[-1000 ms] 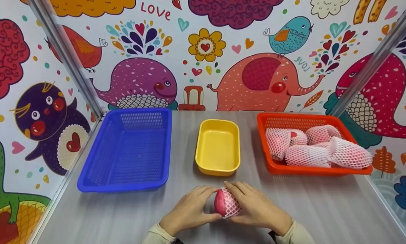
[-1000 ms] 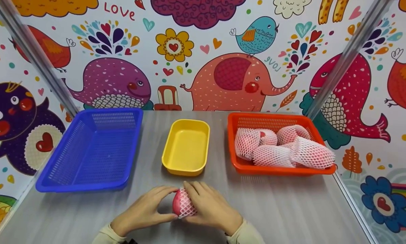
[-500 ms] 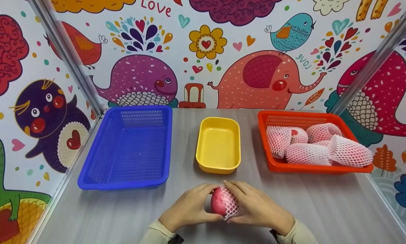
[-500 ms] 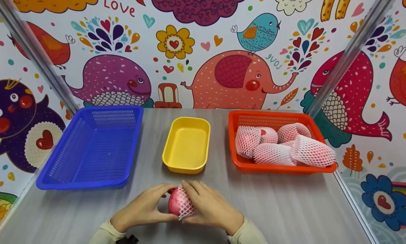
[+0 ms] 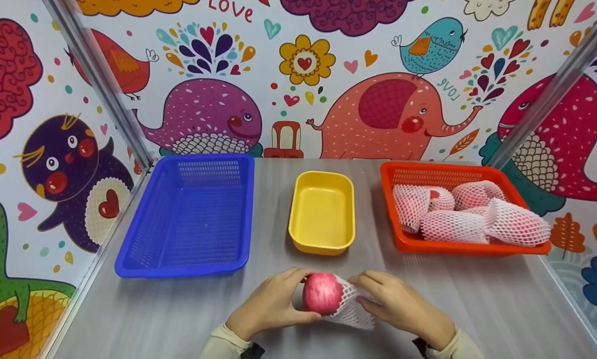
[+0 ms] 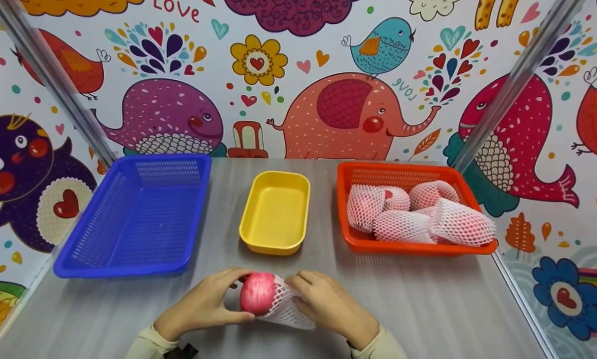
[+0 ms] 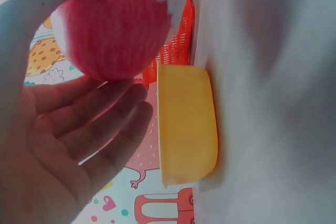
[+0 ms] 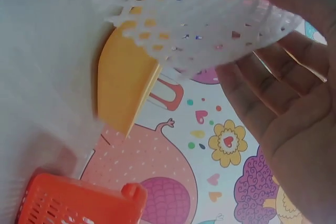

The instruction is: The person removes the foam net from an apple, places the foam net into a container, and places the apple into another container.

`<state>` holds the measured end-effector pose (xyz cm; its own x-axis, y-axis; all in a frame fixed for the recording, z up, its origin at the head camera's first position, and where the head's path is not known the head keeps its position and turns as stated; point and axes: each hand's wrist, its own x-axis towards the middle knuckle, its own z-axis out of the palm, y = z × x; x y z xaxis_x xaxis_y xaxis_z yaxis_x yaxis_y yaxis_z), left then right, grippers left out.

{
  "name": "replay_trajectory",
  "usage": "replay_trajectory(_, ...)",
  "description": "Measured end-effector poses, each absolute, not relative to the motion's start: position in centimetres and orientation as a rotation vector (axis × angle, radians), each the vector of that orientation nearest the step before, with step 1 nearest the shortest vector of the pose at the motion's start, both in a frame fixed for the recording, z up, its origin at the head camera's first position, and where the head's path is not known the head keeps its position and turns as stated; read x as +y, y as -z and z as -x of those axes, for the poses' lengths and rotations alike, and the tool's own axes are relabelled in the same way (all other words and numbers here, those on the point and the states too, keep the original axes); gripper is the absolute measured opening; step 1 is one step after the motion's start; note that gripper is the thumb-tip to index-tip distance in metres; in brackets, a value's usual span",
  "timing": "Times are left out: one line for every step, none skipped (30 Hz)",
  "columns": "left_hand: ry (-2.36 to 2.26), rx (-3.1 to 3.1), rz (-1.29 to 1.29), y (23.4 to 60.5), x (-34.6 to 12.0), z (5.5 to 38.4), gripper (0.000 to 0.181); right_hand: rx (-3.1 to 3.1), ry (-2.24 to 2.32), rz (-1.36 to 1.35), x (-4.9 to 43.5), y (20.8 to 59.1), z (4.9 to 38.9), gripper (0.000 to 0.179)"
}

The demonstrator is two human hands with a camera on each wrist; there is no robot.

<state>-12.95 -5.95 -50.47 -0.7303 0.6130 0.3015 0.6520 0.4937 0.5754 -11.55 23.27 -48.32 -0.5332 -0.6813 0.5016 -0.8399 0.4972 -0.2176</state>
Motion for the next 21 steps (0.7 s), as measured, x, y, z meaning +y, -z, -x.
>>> replay_trajectory(1.065,-2.668,1.124,50.4,-6.1,13.0,0.072,-2.375,-0.629,-1.275,23.4,48.2,11.7,0.044)
replay_trajectory(1.065,-2.67,1.118,50.4,-6.2,13.0,0.072,-2.359,-0.616,-1.272,23.6,48.1,11.9,0.042)
replay_trajectory(1.065,-2.673,1.115,50.4,-6.3,13.0,0.072,-2.348,-0.599,-1.267,23.7,48.0,12.0,0.041)
replay_trajectory(1.064,-2.676,1.11,50.4,-6.4,12.9,0.072,-2.343,-0.578,-1.257,23.9,47.8,12.2,0.041)
replay_trajectory(1.063,-2.679,1.104,50.4,-6.6,12.9,0.072,-2.346,-0.554,-1.241,24.1,47.5,12.4,0.04)
replay_trajectory(1.06,-2.681,1.099,50.5,-6.7,12.8,0.072,-2.354,-0.529,-1.224,24.2,47.2,12.6,0.039)
replay_trajectory(1.057,-2.682,1.095,50.5,-6.8,12.8,0.072,-2.365,-0.504,-1.207,24.4,46.9,12.8,0.039)
replay_trajectory(1.056,-2.681,1.091,50.5,-6.9,12.7,0.073,-2.378,-0.479,-1.188,24.5,46.5,13.1,0.038)
replay_trajectory(1.051,-2.681,1.087,50.5,-7.0,12.7,0.073,-2.391,-0.46,-1.172,24.6,46.2,13.4,0.037)
replay_trajectory(1.047,-2.682,1.082,50.5,-7.1,12.6,0.073,-2.403,-0.445,-1.156,24.7,45.8,13.7,0.036)
replay_trajectory(1.041,-2.685,1.075,50.5,-7.2,12.5,0.073,-2.408,-0.428,-1.142,24.8,45.4,14.1,0.034)
replay_trajectory(1.033,-2.686,1.071,50.6,-7.3,12.5,0.073,-2.408,-0.412,-1.129,24.8,45.0,14.6,0.032)
replay_trajectory(1.028,-2.694,1.066,50.6,-7.3,12.4,0.073,-2.402,-0.394,-1.117,24.8,44.7,15.1,0.031)
replay_trajectory(1.02,-2.702,1.062,50.6,-7.4,12.4,0.073,-2.4,-0.377,-1.102,24.7,44.3,15.6,0.029)
replay_trajectory(1.013,-2.712,1.058,50.7,-7.4,12.3,0.073,-2.395,-0.361,-1.091,24.6,43.9,16.1,0.028)
replay_trajectory(1.009,-2.722,1.054,50.7,-7.5,12.3,0.074,-2.396,-0.346,-1.082,24.4,43.5,16.7,0.027)
replay_trajectory(1.003,-2.731,1.05,50.7,-7.5,12.3,0.074,-2.402,-0.333,-1.074,24.0,43.1,17.3,0.027)
replay_trajectory(1.0,-2.741,1.044,50.7,-7.5,12.2,0.074,-2.417,-0.322,-1.069,23.7,42.8,18.0,0.027)
replay_trajectory(1.001,-2.752,1.038,50.7,-7.5,12.2,0.075,-2.438,-0.314,-1.063,23.2,42.5,18.7,0.028)
replay_trajectory(1.0,-2.761,1.034,50.7,-7.5,12.1,0.075,-2.464,-0.309,-1.058,22.7,42.2,19.4,0.029)
replay_trajectory(1.001,-2.77,1.029,50.7,-7.5,12.1,0.075,-2.485,-0.305,-1.059,22.2,42.0,20.1,0.03)
